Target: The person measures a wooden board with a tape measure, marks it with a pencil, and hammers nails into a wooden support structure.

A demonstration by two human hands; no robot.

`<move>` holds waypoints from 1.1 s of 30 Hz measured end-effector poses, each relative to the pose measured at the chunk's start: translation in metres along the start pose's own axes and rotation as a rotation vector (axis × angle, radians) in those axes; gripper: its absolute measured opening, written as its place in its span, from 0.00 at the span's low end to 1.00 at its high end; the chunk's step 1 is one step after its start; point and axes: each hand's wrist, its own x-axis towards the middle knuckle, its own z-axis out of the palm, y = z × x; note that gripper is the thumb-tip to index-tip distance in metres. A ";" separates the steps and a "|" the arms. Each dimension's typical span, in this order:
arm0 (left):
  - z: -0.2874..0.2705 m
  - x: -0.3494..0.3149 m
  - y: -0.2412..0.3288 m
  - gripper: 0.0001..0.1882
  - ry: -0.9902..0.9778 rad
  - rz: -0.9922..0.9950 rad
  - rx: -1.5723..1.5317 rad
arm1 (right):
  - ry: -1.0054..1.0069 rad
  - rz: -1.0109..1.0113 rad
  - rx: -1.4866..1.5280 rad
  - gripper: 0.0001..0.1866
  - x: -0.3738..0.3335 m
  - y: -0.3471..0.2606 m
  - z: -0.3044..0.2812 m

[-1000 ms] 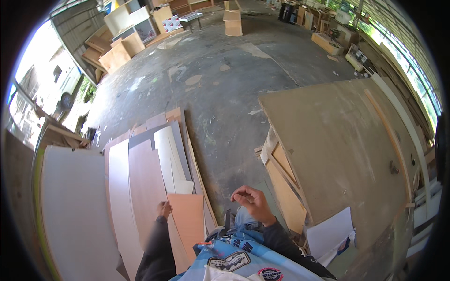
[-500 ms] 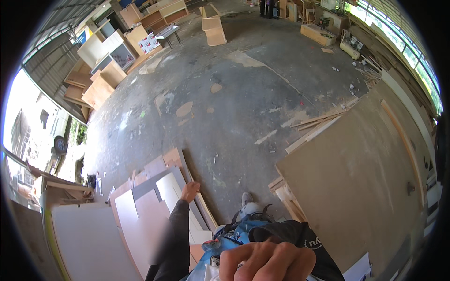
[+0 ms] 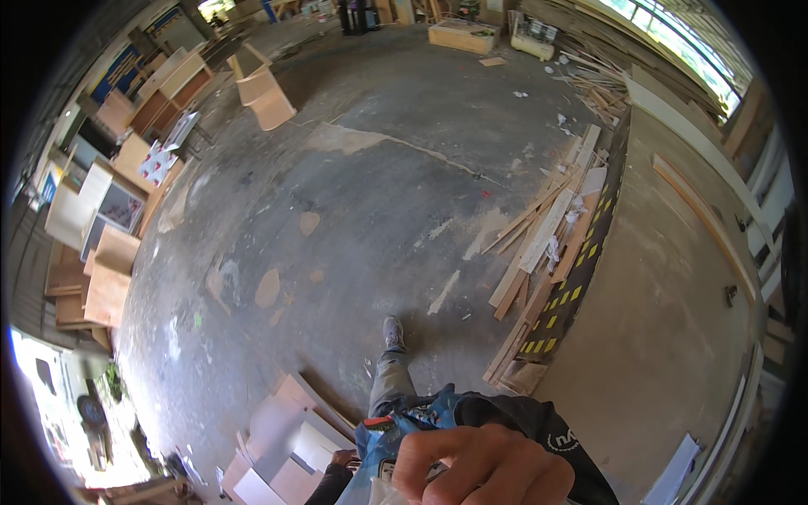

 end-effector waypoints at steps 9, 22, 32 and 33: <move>-0.068 0.004 0.514 0.10 0.091 0.698 1.118 | -0.017 0.012 -0.413 0.13 0.097 0.098 -0.119; 0.327 0.004 0.954 0.14 -0.181 0.599 0.544 | 1.218 0.667 -1.090 0.10 0.037 0.097 -0.451; 0.574 0.027 1.136 0.16 -0.251 0.554 0.932 | 0.817 1.026 -1.607 0.12 0.107 0.109 -0.722; 0.590 0.036 1.158 0.17 -0.220 0.525 0.982 | 0.751 1.041 -1.633 0.12 0.116 0.106 -0.745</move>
